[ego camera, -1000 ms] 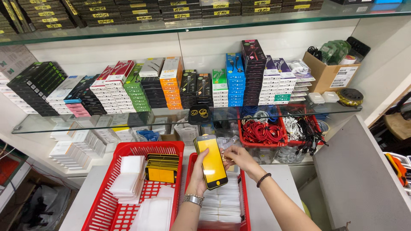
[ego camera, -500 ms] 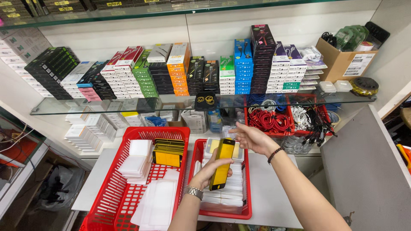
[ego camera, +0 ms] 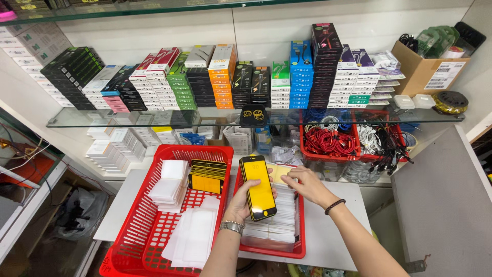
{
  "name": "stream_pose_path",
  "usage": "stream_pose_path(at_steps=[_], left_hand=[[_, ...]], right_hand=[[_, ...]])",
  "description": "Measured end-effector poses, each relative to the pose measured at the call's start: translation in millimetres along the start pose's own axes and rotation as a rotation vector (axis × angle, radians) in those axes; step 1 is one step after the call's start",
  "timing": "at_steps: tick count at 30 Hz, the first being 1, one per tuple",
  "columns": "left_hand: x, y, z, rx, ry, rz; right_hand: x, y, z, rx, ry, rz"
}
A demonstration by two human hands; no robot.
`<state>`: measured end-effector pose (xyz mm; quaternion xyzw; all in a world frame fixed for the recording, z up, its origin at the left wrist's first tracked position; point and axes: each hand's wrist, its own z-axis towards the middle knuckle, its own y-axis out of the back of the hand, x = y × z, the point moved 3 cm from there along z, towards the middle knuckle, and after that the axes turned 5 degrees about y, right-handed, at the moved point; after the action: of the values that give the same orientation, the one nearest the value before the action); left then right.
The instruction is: The person wraps yellow power banks in white foam sleeves and places the wrapped units into a red plastic basket, working through a stack of sleeves and devices one at a time. They occasionally reposition stacks of foam sleeves between baskets as the wrapped units accumulate.
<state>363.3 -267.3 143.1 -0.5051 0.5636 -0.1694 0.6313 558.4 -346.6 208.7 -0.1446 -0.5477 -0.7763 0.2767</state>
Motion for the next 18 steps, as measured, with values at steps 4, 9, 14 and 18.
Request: stream_pose_path(at_steps=[4,9,14,18], left_hand=[[-4.2,-19.3,-2.9,0.015,-0.057,-0.14],[-4.3,-22.4,-4.3,-0.03,-0.077,-0.138],[0.2,-18.5,-4.9,-0.14,-0.108,-0.129],[13.4,-3.7,2.1,-0.243,-0.161,-0.177]], right_hand=[[-6.5,1.9,-12.9,0.033,-0.215,-0.153],[-16.7,-3.8,-12.9,-0.076,-0.41,0.412],[-23.9,-31.1,-12.5,-0.164,-0.496,0.816],[-20.3,-67.3,-23.0,-0.143,-0.832,1.011]])
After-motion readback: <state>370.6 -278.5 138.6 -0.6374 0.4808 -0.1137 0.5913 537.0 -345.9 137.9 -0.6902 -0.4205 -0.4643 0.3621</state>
